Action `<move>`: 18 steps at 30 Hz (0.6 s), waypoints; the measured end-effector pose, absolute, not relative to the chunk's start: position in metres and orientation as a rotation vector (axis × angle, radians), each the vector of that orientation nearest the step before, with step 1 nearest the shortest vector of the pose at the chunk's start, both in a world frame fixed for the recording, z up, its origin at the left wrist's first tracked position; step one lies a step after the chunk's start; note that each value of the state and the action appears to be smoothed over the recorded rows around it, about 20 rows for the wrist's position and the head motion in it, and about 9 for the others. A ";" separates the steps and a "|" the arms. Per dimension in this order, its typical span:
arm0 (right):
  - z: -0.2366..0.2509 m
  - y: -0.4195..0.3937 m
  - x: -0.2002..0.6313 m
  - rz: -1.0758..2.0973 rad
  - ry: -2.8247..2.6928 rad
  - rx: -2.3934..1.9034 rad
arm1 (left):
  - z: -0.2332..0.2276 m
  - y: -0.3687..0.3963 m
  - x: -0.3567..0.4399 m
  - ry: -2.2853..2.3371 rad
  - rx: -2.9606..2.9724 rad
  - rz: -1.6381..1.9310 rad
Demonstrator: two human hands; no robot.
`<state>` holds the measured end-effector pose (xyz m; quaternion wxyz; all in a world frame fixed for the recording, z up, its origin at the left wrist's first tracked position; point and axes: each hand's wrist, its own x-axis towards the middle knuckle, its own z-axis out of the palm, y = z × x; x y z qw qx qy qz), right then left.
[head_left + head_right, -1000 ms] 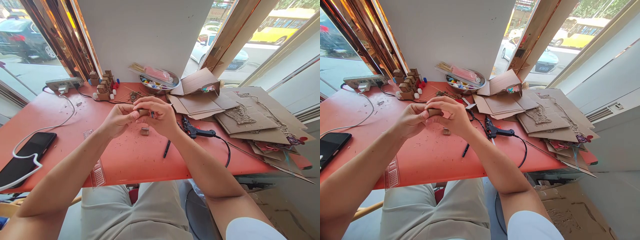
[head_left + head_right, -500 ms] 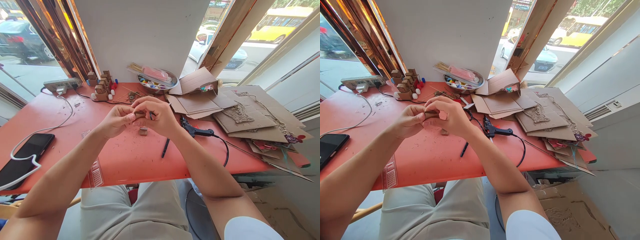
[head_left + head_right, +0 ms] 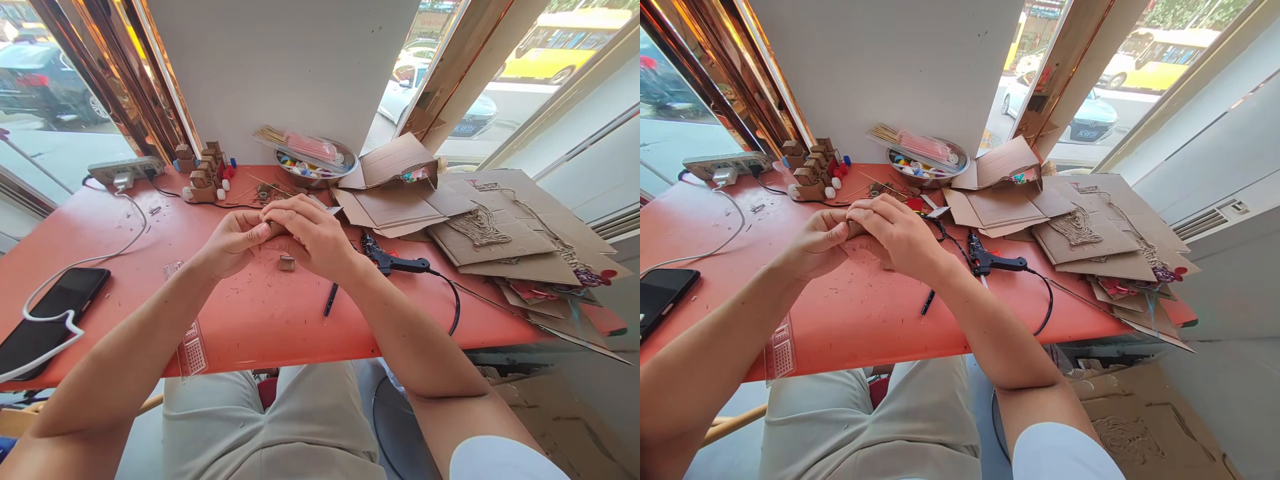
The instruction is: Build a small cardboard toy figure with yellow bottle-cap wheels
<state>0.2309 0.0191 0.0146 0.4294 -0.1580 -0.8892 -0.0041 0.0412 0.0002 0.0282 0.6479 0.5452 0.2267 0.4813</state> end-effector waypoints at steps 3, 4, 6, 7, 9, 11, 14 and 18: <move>0.015 0.018 0.229 -0.019 -2.176 -0.348 | 0.029 0.001 0.040 0.537 1.249 1.083; 0.015 0.017 0.228 -0.015 -2.169 -0.335 | 0.029 0.001 0.039 0.537 1.252 1.077; 0.015 0.017 0.227 0.003 -2.165 -0.331 | 0.030 0.001 0.039 0.532 1.258 1.067; 0.015 0.017 0.226 0.010 -2.164 -0.334 | 0.030 0.001 0.039 0.530 1.263 1.062; 0.016 0.017 0.226 0.029 -2.151 -0.337 | 0.030 0.001 0.038 0.531 1.283 1.052; 0.019 0.016 0.226 0.090 -2.135 -0.333 | 0.030 0.001 0.038 0.532 1.318 1.042; 0.024 0.016 0.229 0.267 -2.136 -0.368 | 0.030 0.002 0.037 0.529 1.364 1.020; 0.029 0.015 0.231 0.482 -2.113 -0.367 | 0.031 0.001 0.039 0.508 1.383 1.016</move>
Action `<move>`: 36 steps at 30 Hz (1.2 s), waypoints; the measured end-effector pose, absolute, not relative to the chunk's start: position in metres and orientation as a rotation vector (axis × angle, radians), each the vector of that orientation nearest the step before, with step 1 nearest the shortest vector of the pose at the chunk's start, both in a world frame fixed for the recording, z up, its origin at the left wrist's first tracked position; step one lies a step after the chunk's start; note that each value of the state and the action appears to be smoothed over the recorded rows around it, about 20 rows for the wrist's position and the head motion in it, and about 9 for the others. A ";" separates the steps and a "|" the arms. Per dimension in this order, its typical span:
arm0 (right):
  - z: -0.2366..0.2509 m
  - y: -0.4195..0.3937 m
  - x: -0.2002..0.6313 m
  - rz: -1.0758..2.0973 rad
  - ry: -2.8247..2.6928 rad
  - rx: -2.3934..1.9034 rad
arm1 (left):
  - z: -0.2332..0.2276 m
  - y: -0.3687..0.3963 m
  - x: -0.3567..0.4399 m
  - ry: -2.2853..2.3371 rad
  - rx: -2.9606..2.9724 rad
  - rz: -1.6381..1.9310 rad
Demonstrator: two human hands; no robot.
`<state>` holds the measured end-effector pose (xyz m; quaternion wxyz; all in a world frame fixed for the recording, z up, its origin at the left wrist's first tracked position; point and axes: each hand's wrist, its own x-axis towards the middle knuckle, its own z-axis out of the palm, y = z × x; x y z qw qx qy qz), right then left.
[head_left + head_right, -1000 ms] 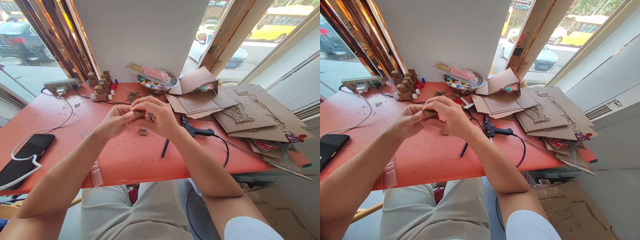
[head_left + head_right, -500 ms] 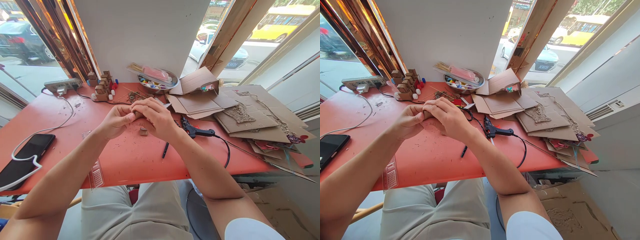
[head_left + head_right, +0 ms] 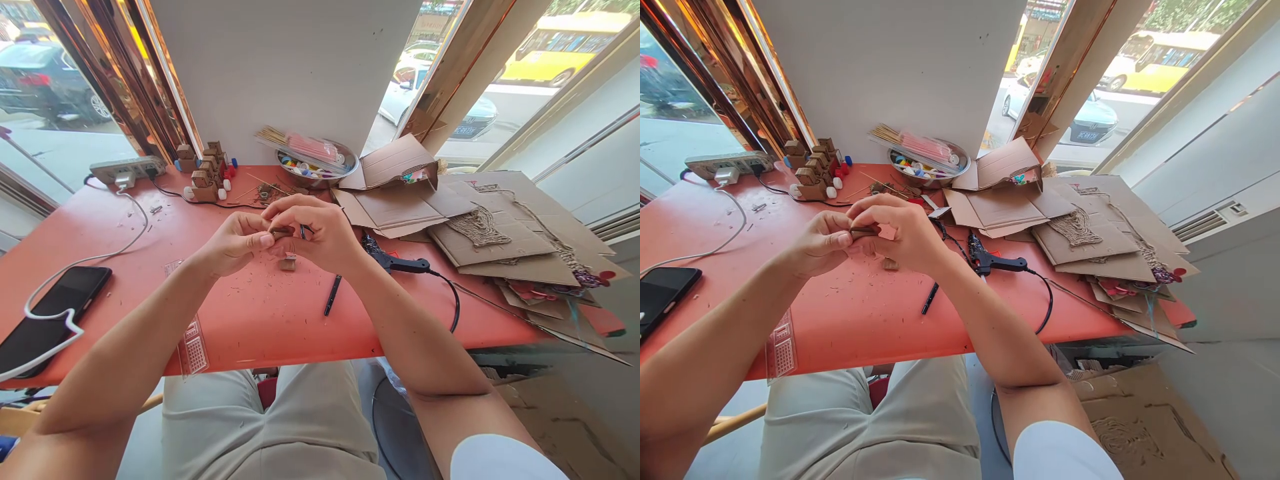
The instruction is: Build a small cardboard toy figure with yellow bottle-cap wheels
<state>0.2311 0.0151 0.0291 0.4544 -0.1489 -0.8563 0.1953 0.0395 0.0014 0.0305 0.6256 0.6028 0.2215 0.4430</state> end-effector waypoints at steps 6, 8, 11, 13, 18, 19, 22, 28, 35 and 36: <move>0.031 0.014 0.230 0.630 -2.092 -0.400 | 0.032 0.001 0.038 0.543 1.395 0.964; 0.032 0.014 0.230 0.625 -2.102 -0.390 | 0.031 0.002 0.035 0.533 1.381 0.930; 0.033 0.014 0.231 0.614 -2.116 -0.396 | 0.029 0.004 0.031 0.510 1.379 0.850; 0.034 0.013 0.232 0.607 -2.128 -0.386 | 0.028 0.005 0.030 0.488 1.396 0.810; 0.031 0.016 0.235 0.492 -2.160 -0.379 | 0.027 0.004 0.035 0.451 1.335 0.876; 0.030 0.017 0.235 0.439 -2.173 -0.384 | 0.026 0.004 0.036 0.450 1.319 0.913; 0.024 0.020 0.234 0.225 -2.229 -0.400 | 0.025 0.005 0.038 0.453 1.294 1.021; 0.014 0.021 0.230 0.015 -2.225 -0.449 | 0.024 0.006 0.037 0.499 1.265 1.042; 0.011 0.021 0.227 -0.006 -2.178 -0.403 | 0.026 0.007 0.032 0.524 1.307 1.029; 0.011 0.021 0.227 -0.003 -2.178 -0.399 | 0.027 0.007 0.032 0.527 1.309 1.029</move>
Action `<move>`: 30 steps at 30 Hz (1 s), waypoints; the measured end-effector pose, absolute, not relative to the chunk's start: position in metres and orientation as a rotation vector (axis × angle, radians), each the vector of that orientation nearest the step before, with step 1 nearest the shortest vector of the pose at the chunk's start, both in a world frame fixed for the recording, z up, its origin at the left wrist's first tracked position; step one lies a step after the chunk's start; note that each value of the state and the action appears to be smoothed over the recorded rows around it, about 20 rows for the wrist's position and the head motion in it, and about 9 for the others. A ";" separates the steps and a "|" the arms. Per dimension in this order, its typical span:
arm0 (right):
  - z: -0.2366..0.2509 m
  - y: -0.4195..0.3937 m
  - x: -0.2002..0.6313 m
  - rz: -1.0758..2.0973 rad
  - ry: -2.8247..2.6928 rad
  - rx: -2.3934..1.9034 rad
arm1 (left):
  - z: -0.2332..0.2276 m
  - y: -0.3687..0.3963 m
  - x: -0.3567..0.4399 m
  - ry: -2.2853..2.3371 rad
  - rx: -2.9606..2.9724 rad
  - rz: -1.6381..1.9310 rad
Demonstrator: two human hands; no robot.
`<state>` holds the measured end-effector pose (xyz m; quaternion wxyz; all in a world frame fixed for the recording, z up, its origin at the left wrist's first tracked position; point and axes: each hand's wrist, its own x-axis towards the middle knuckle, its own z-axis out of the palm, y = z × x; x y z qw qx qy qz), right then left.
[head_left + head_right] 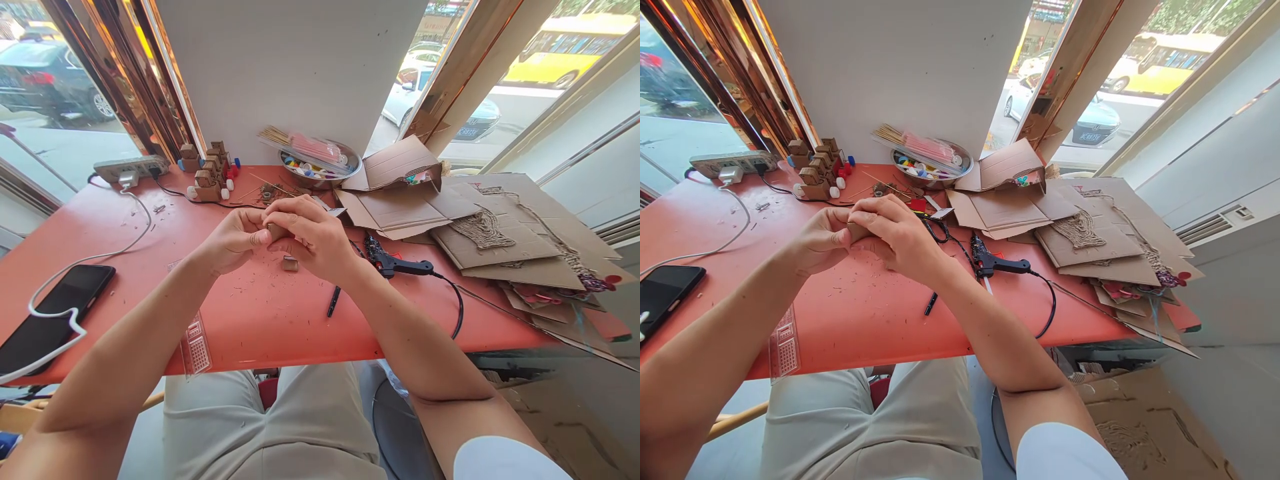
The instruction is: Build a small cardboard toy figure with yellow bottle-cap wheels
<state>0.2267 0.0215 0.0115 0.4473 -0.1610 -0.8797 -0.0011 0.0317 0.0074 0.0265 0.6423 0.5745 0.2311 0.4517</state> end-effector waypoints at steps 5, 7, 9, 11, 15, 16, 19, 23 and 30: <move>0.012 0.022 0.227 -0.014 -2.124 -0.299 | 0.028 0.006 0.033 0.521 1.308 1.036; 0.012 0.022 0.227 -0.025 -2.109 -0.271 | 0.028 0.006 0.034 0.514 1.309 1.036; 0.012 0.022 0.227 -0.033 -2.119 -0.287 | 0.028 0.006 0.035 0.507 1.305 1.035; 0.012 0.023 0.228 -0.041 -2.130 -0.317 | 0.027 0.006 0.035 0.500 1.289 1.034; 0.015 0.023 0.229 -0.036 -2.162 -0.359 | 0.024 0.006 0.037 0.472 1.259 1.033; 0.016 0.022 0.229 -0.022 -2.170 -0.365 | 0.024 0.007 0.037 0.461 1.260 1.032; 0.018 0.022 0.230 0.012 -2.168 -0.322 | 0.023 0.007 0.035 0.449 1.269 1.020; 0.016 0.023 0.228 0.007 -2.161 -0.294 | 0.023 0.007 0.034 0.466 1.268 1.016; 0.021 0.019 0.231 0.217 -2.176 -0.394 | 0.029 0.003 0.035 0.423 1.325 0.992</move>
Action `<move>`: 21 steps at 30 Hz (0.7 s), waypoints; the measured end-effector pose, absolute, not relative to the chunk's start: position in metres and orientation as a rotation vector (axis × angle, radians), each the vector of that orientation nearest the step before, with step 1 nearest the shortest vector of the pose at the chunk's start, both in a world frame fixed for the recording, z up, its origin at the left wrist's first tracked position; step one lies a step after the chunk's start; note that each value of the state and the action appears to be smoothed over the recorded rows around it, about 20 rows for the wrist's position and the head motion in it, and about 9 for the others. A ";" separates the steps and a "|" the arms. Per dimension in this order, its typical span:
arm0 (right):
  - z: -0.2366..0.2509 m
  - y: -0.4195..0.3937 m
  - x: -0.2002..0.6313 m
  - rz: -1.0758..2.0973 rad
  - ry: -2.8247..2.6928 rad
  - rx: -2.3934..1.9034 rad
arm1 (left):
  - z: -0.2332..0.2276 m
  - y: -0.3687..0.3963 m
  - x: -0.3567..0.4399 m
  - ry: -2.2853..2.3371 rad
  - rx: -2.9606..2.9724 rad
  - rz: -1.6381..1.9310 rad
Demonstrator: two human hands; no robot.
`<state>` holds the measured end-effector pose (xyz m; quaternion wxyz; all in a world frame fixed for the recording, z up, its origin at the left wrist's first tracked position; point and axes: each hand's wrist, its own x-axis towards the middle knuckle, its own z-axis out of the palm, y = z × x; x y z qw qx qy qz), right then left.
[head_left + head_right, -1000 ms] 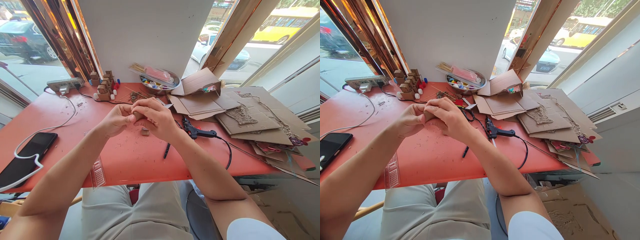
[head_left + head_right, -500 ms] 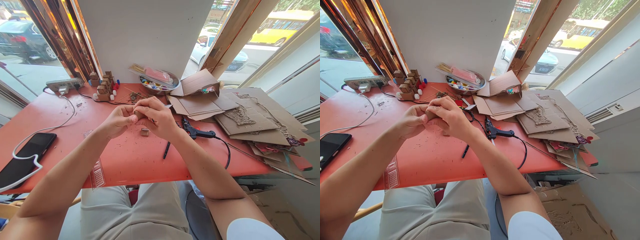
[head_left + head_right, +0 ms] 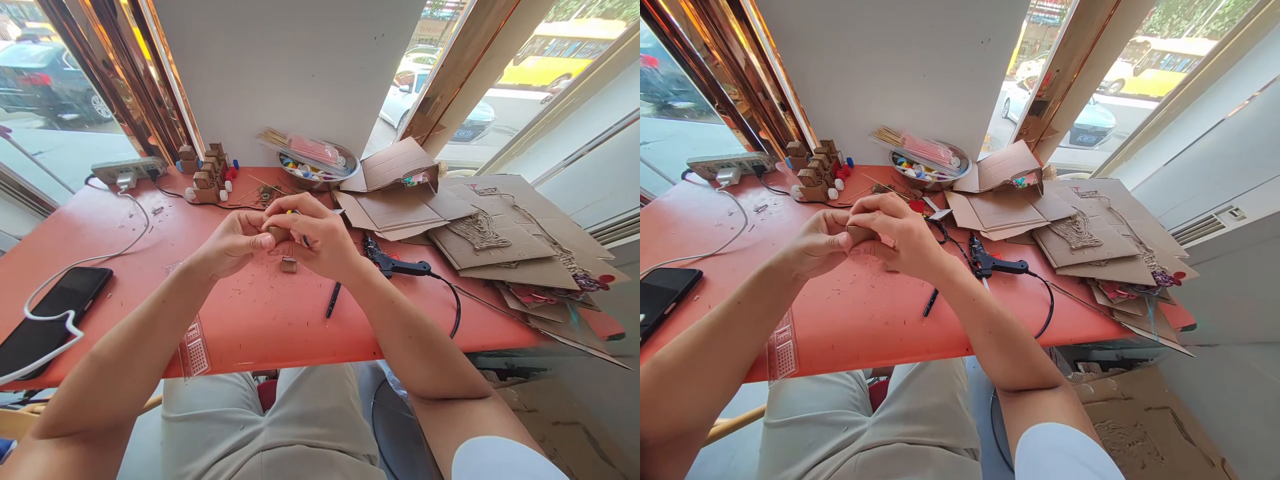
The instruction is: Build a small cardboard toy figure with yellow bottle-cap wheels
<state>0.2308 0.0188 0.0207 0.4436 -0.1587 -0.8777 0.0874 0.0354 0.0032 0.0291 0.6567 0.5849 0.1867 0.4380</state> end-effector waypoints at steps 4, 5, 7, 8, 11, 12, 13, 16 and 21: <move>0.028 0.016 0.234 0.408 -2.209 -0.418 | 0.032 0.002 0.036 0.369 1.356 0.935; 0.028 0.016 0.234 0.435 -2.214 -0.421 | 0.032 0.002 0.035 0.367 1.359 0.929; 0.028 0.016 0.234 0.475 -2.207 -0.423 | 0.032 0.002 0.034 0.375 1.356 0.918; 0.028 0.016 0.234 0.491 -2.199 -0.416 | 0.031 0.003 0.034 0.384 1.347 0.916; 0.027 0.015 0.233 0.499 -2.177 -0.375 | 0.029 0.004 0.032 0.393 1.298 0.933; 0.027 0.015 0.233 0.490 -2.173 -0.367 | 0.028 0.005 0.031 0.388 1.284 0.939; 0.027 0.015 0.232 0.478 -2.170 -0.361 | 0.027 0.006 0.030 0.384 1.277 0.943; 0.027 0.014 0.231 0.453 -2.164 -0.370 | 0.024 0.007 0.028 0.388 1.288 0.938; 0.025 0.016 0.229 0.459 -2.130 -0.404 | 0.025 0.007 0.028 0.409 1.358 0.967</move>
